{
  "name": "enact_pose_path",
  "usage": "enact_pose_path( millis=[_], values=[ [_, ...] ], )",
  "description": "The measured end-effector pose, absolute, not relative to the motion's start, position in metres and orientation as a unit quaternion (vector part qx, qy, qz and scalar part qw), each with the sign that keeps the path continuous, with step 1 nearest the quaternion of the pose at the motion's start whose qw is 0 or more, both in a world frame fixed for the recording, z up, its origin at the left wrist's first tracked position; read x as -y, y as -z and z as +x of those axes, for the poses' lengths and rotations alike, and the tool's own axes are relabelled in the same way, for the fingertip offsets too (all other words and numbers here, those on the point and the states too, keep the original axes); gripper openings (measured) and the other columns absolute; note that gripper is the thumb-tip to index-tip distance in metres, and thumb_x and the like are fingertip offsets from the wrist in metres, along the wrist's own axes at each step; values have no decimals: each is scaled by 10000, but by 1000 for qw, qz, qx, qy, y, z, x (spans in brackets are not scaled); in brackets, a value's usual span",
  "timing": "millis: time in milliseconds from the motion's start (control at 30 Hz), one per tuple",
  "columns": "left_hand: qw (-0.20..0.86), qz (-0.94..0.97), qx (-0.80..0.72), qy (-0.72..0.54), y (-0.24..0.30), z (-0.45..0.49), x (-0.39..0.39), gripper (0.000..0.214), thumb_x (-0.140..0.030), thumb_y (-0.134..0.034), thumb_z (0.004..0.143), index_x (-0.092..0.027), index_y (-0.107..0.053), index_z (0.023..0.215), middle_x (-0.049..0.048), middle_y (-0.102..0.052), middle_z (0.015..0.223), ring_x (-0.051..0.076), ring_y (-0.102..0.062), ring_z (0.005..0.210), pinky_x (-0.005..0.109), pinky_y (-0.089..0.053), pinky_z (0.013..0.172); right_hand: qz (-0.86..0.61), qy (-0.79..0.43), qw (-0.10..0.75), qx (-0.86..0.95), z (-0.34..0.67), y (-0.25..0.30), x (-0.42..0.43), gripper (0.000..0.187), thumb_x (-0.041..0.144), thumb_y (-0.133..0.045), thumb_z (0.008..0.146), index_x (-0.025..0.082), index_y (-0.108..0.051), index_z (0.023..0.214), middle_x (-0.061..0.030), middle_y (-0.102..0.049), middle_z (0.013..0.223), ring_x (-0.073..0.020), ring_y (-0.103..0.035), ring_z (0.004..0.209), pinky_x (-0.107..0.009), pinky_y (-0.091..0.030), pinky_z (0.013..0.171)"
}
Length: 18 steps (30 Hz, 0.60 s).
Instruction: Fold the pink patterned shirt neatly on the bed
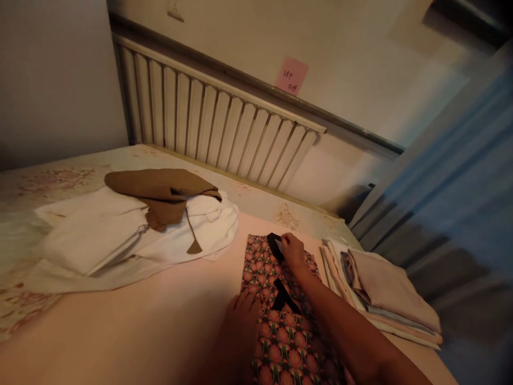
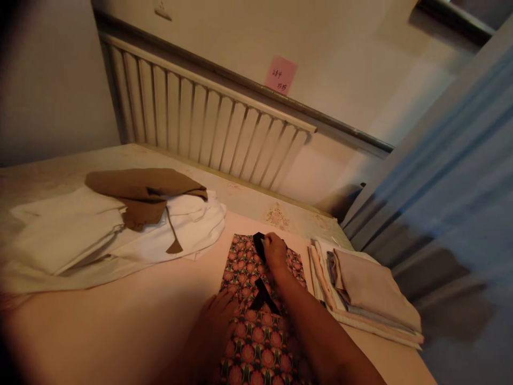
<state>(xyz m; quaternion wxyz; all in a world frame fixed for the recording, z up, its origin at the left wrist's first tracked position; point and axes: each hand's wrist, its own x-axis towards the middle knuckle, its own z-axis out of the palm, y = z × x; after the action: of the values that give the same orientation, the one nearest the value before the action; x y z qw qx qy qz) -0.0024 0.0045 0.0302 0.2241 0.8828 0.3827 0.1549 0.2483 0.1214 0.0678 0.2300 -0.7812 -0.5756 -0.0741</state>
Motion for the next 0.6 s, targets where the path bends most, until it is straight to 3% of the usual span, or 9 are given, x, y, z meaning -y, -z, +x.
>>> enact_pose_path(
  millis=[133, 433, 500, 600],
  values=[
    [219, 883, -385, -155, -27, 0, -5, 437, -200, -484, 896, -184, -552, 1328, 89, -530, 1429, 256, -420, 1357, 435, -315, 1132, -757, 25, 176, 628, 207, -75, -166, 225, 200, -517, 869, 209, -741, 879, -38, -751, 908, -163, -656, 861, -219, -432, 774],
    [210, 892, -372, -147, -26, 2, -1, 399, -249, -424, 963, -176, -551, 1334, 110, -526, 1428, 266, -386, 1379, 454, -335, 1116, -762, -64, 42, 643, 178, -65, -214, 99, 174, -658, 797, 173, -754, 820, -60, -740, 874, -163, -671, 816, -222, -472, 713],
    [199, 894, -375, -146, -29, 2, -1, 401, -278, -415, 975, -172, -550, 1338, 126, -532, 1418, 286, -413, 1359, 484, -344, 1105, -760, -72, 18, 646, 178, -63, -220, 125, 252, -668, 851, 165, -721, 922, -58, -713, 959, -168, -661, 846, -264, -511, 745],
    [192, 901, -357, -153, -29, 5, 0, 399, -288, -394, 991, -151, -553, 1331, 131, -537, 1412, 298, -401, 1367, 513, -323, 1118, -758, -49, 13, 650, 178, -61, -228, 308, 367, -604, 931, 173, -603, 1170, -77, -617, 1182, -197, -627, 986, -386, -543, 841]
  ],
)
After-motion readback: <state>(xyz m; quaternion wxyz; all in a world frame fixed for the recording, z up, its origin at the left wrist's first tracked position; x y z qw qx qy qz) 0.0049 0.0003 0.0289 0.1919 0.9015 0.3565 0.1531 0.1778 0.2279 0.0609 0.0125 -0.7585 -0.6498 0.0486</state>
